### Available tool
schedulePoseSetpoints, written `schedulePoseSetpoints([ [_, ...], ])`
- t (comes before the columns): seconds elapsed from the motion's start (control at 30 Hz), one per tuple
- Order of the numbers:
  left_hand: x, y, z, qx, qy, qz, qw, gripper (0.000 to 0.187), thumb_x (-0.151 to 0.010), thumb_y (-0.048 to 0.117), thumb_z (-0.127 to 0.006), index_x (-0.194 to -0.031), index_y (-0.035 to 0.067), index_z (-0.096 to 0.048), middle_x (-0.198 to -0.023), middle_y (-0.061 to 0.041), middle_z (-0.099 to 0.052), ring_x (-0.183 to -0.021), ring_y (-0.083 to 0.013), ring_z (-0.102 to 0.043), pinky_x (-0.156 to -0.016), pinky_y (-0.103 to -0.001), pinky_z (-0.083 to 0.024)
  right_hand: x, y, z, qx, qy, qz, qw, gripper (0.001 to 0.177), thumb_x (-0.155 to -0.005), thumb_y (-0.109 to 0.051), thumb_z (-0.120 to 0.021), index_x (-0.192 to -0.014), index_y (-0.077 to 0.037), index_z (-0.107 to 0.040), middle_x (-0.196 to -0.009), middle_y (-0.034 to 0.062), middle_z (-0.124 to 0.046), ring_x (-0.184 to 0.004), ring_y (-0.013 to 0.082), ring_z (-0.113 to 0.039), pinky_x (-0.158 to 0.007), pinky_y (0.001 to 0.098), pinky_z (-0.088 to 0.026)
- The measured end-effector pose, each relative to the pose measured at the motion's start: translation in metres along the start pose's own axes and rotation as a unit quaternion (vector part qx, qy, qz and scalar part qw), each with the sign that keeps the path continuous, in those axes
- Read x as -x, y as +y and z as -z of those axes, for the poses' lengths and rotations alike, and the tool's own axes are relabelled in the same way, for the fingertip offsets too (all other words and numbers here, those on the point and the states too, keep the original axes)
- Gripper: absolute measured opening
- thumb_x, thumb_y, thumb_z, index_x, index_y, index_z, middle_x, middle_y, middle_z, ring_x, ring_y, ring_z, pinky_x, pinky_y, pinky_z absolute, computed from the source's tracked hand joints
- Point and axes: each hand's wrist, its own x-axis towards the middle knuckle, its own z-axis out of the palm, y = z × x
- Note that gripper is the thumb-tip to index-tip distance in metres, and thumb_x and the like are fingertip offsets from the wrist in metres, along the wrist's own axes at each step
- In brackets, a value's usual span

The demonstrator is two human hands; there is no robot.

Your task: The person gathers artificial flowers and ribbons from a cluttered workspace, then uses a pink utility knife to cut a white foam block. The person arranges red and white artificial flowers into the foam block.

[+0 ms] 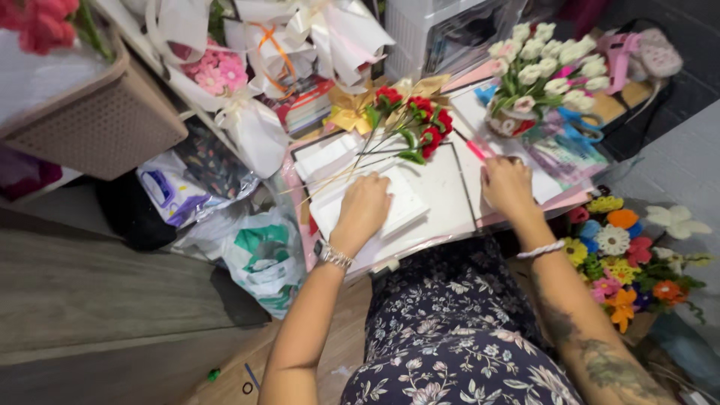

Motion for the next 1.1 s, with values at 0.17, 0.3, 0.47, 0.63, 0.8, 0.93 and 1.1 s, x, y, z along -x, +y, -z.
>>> schedulePoseSetpoints([
  [0.17, -0.021, -0.037, -0.044, -0.122, 0.090, 0.025, 0.988, 0.024, -0.085, 0.002, -0.062, -0.109, 0.004, -0.065, -0.100, -0.015, -0.070, -0.092, -0.0362, -0.064, -0.078, -0.052, -0.047, -0.002, 0.011, -0.004, 0.015, 0.091, 0.011, 0.996, 0.034, -0.086, -0.012, -0.066, -0.118, -0.004, -0.067, -0.112, 0.0179, -0.070, -0.106, 0.0403, -0.062, -0.087, 0.0551, -0.048],
  [0.3, -0.020, -0.051, -0.047, -0.112, 0.021, 0.043, 0.992, 0.026, -0.082, 0.003, -0.062, -0.107, 0.006, -0.065, -0.097, -0.012, -0.070, -0.093, -0.0351, -0.064, -0.079, -0.052, -0.045, -0.009, 0.016, -0.005, 0.030, 0.044, -0.011, 0.999, 0.018, -0.091, -0.012, -0.066, -0.107, -0.005, -0.068, -0.112, 0.0130, -0.072, -0.109, 0.0365, -0.061, -0.090, 0.0525, -0.047],
  [0.47, -0.024, -0.025, -0.008, -0.077, -0.037, 0.031, 0.996, 0.015, -0.082, 0.007, -0.065, -0.096, 0.011, -0.066, -0.095, -0.009, -0.069, -0.097, -0.0309, -0.063, -0.082, -0.052, -0.044, -0.013, 0.024, -0.004, -0.026, 0.057, 0.017, 0.998, 0.013, -0.089, -0.007, -0.066, -0.100, 0.000, -0.068, -0.102, 0.0197, -0.070, -0.101, 0.0392, -0.062, -0.089, 0.0495, -0.049],
  [0.63, -0.042, 0.013, 0.028, -0.006, 0.032, -0.043, 0.999, 0.021, -0.077, 0.012, -0.070, -0.096, 0.008, -0.061, -0.093, -0.011, -0.064, -0.096, -0.0319, -0.059, -0.082, -0.050, -0.045, -0.008, 0.022, -0.006, -0.081, 0.075, 0.043, 0.993, 0.006, -0.085, -0.003, -0.065, -0.087, 0.002, -0.065, -0.092, 0.0238, -0.068, -0.094, 0.0437, -0.063, -0.089, 0.0504, -0.051],
  [0.8, -0.074, 0.050, 0.022, 0.010, 0.054, -0.094, 0.994, 0.033, -0.079, 0.007, -0.068, -0.110, 0.002, -0.057, -0.097, -0.015, -0.062, -0.093, -0.0361, -0.060, -0.083, -0.047, -0.048, 0.009, 0.026, 0.014, -0.232, 0.059, -0.026, 0.971, 0.012, -0.095, -0.004, -0.059, -0.100, 0.007, -0.063, -0.093, 0.0269, -0.067, -0.090, 0.0456, -0.064, -0.080, 0.0530, -0.050],
  [0.93, -0.091, 0.065, 0.008, -0.037, 0.051, -0.112, 0.992, 0.029, -0.073, 0.009, -0.070, -0.098, 0.003, -0.055, -0.091, -0.016, -0.064, -0.084, -0.0371, -0.060, -0.075, -0.049, -0.045, 0.026, 0.038, 0.033, -0.382, -0.008, -0.194, 0.904, 0.021, -0.097, -0.007, -0.049, -0.111, 0.001, -0.062, -0.094, 0.0196, -0.069, -0.081, 0.0357, -0.071, -0.075, 0.0474, -0.054],
  [1.1, -0.101, 0.072, -0.014, -0.134, 0.091, -0.092, 0.982, 0.014, -0.082, 0.005, -0.064, -0.093, 0.008, -0.056, -0.077, -0.012, -0.064, -0.081, -0.0332, -0.058, -0.077, -0.047, -0.044, 0.047, 0.027, 0.016, -0.314, 0.108, -0.034, 0.943, 0.025, -0.100, -0.007, -0.060, -0.121, 0.006, -0.061, -0.104, 0.0252, -0.064, -0.098, 0.0410, -0.060, -0.085, 0.0500, -0.048],
])
